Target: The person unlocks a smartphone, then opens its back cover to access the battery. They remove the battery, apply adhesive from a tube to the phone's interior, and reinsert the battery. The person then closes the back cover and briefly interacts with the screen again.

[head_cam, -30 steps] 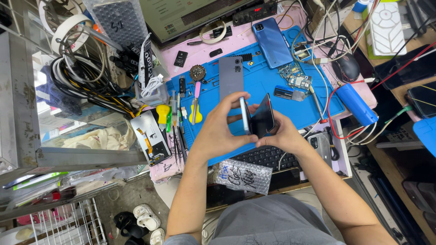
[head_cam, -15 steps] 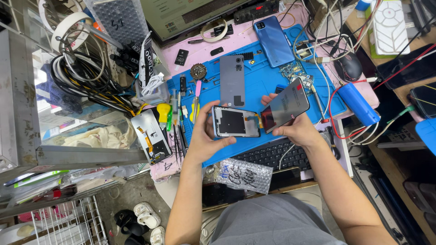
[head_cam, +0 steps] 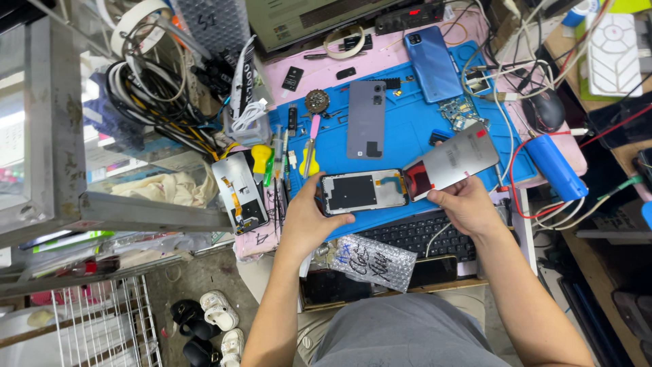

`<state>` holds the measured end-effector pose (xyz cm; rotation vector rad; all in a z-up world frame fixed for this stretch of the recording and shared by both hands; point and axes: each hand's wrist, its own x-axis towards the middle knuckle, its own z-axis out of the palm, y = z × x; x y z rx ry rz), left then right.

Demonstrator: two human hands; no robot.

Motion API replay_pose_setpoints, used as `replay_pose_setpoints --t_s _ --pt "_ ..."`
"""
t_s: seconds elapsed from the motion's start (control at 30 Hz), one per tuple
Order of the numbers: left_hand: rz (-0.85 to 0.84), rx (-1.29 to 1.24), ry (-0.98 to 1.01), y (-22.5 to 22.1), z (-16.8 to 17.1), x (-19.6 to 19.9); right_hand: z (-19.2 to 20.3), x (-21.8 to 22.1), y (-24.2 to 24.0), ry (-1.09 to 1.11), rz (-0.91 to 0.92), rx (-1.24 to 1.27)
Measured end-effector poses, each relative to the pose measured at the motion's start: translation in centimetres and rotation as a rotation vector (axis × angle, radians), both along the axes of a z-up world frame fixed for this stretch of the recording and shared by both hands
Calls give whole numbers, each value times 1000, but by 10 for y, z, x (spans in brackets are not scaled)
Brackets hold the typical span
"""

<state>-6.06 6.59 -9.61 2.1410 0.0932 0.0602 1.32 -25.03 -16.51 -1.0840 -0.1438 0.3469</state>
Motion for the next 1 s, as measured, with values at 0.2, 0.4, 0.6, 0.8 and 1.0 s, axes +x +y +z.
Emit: replay_pose_setpoints --t_s 0.2,0.4,0.6,0.8,1.0 --pt "2 370 186 -7 14 1 -7 -3 -9 7 -65 -51" --pt "-23 428 272 -11 11 5 2 -7 -8 7 -130 -96" --pt "-26 476 289 -18 23 4 -4 -7 -11 32 -138 -123" --pt "-364 361 -362 -80 16 44 -8 -3 -17 60 -124 -161" --pt "-497 277 -253 -125 2 87 0 6 -23 140 -91 -147"
